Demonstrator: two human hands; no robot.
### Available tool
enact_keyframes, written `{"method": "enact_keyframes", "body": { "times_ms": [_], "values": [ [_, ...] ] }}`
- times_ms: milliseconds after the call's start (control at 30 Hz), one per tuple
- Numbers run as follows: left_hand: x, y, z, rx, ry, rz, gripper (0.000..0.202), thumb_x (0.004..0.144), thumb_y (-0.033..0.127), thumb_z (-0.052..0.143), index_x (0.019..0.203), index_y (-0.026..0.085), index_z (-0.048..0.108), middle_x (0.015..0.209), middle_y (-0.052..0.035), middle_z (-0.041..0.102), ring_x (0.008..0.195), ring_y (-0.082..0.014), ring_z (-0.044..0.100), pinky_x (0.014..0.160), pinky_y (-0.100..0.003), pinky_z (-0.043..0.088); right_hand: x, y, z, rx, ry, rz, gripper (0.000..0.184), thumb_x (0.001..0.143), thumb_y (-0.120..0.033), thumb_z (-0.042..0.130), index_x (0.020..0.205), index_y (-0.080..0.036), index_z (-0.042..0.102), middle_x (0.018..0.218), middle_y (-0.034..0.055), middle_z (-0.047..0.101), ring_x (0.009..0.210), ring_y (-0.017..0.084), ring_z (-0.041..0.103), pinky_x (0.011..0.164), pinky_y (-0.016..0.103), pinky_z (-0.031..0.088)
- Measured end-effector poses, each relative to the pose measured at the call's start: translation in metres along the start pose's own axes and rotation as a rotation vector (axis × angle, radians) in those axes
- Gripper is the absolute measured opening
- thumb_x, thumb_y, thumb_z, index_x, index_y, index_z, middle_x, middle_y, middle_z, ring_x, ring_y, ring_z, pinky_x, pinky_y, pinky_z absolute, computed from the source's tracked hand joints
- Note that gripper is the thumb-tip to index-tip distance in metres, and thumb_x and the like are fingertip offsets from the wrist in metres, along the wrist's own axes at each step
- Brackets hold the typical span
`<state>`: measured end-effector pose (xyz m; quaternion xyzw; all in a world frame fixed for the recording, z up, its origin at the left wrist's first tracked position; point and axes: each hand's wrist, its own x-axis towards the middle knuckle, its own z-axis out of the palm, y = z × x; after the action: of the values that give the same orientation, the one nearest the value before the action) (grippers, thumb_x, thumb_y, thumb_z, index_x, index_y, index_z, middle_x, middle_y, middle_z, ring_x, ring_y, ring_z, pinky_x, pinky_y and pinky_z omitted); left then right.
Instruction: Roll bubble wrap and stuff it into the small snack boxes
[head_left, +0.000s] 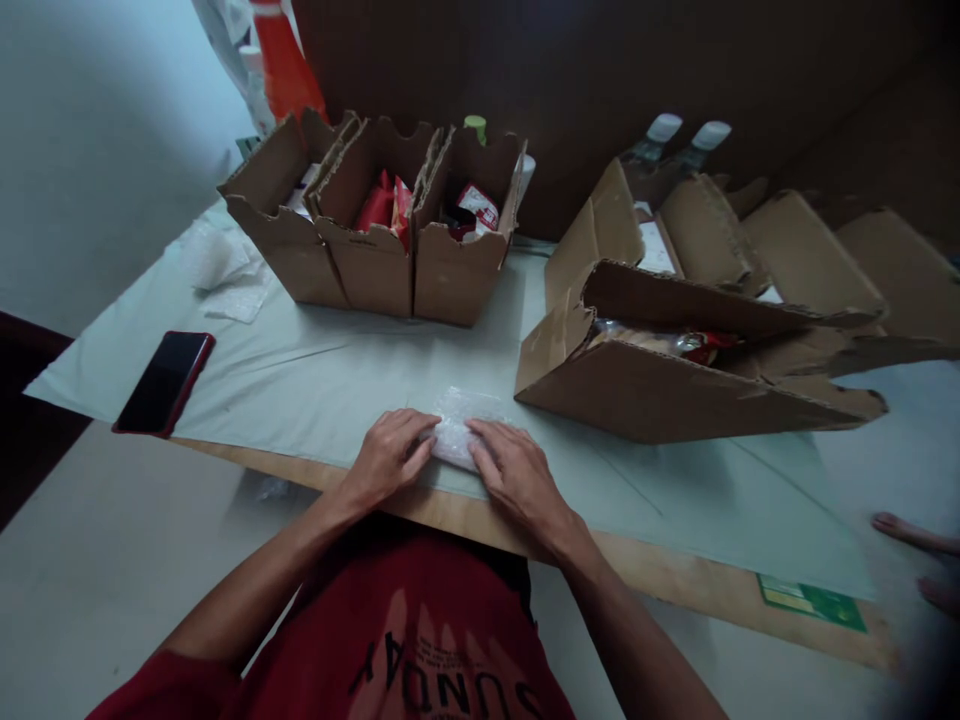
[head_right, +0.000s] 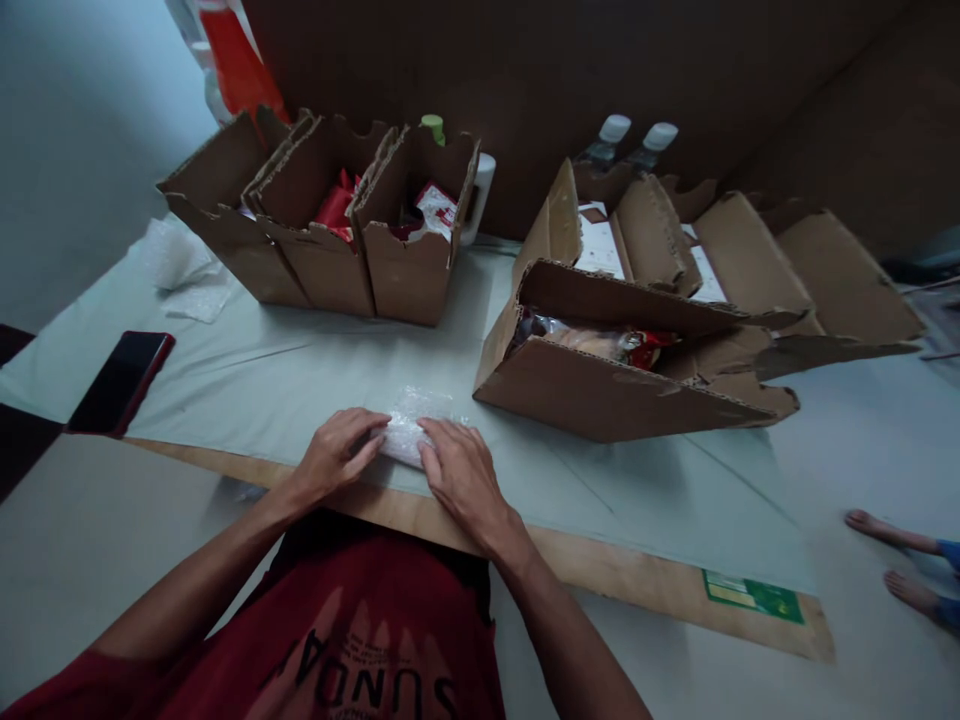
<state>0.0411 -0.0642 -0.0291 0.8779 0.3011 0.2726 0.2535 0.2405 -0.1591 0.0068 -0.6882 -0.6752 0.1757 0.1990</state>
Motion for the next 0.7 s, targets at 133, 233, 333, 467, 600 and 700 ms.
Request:
{"method": "enact_keyframes", "body": {
  "times_ms": [133,233,333,467,600,700],
  "values": [
    [0.026,-0.012,0.015,0.019,0.019,-0.088,0.023,0.092,0.017,0.059,0.111,0.019,0.071,0.097,-0.0075,0.072,0.088,-0.0217,0.068,0.084,-0.037,0.054,-0.01,-0.003,0.006,-0.251,0.171,-0.118,0.032,0.097,-0.026,0.059,0.128,-0.019,0.067,0.13,0.0153,0.068,0.118,0.032,0.059,0.099,0.047,0.042],
    [0.026,-0.009,0.012,0.02,0.07,-0.138,0.024,0.094,0.023,0.06,0.115,0.018,0.069,0.101,-0.0081,0.071,0.089,-0.0204,0.067,0.085,-0.035,0.054,-0.006,0.0,0.013,-0.259,0.092,-0.149,0.035,0.095,-0.023,0.061,0.13,-0.02,0.066,0.128,0.0155,0.069,0.114,0.032,0.06,0.096,0.047,0.044],
    [0.007,0.003,0.002,-0.188,0.134,-0.308,0.028,0.097,0.033,0.06,0.119,0.017,0.067,0.101,-0.0083,0.072,0.087,-0.0183,0.068,0.08,-0.032,0.057,0.002,0.009,0.018,-0.078,0.147,-0.017,0.033,0.096,-0.02,0.056,0.128,-0.019,0.067,0.124,0.0143,0.073,0.11,0.029,0.064,0.094,0.045,0.047],
    [-0.016,0.029,0.001,-0.735,0.08,-0.588,0.049,0.092,0.044,0.066,0.13,0.014,0.061,0.123,-0.0151,0.072,0.111,-0.0248,0.071,0.096,-0.039,0.058,-0.003,0.004,0.023,0.387,0.26,0.173,0.03,0.094,-0.029,0.059,0.122,-0.021,0.068,0.119,0.0088,0.075,0.107,0.025,0.068,0.095,0.039,0.051],
    [-0.014,0.053,0.01,-0.937,-0.028,-0.563,0.047,0.09,0.044,0.066,0.127,0.015,0.06,0.126,-0.0135,0.07,0.115,-0.0245,0.068,0.103,-0.038,0.054,-0.021,-0.015,0.028,0.777,0.161,0.267,0.029,0.093,-0.034,0.059,0.118,-0.021,0.068,0.108,0.0058,0.077,0.095,0.021,0.071,0.086,0.034,0.056],
    [-0.01,0.061,0.011,-0.866,-0.01,-0.567,0.033,0.089,0.036,0.063,0.114,0.015,0.063,0.109,-0.0087,0.073,0.099,-0.0211,0.069,0.09,-0.032,0.056,-0.033,-0.016,0.02,0.692,0.211,0.228,0.03,0.089,-0.035,0.065,0.116,-0.022,0.07,0.118,0.0091,0.074,0.111,0.026,0.067,0.101,0.042,0.052]
  ]
}}
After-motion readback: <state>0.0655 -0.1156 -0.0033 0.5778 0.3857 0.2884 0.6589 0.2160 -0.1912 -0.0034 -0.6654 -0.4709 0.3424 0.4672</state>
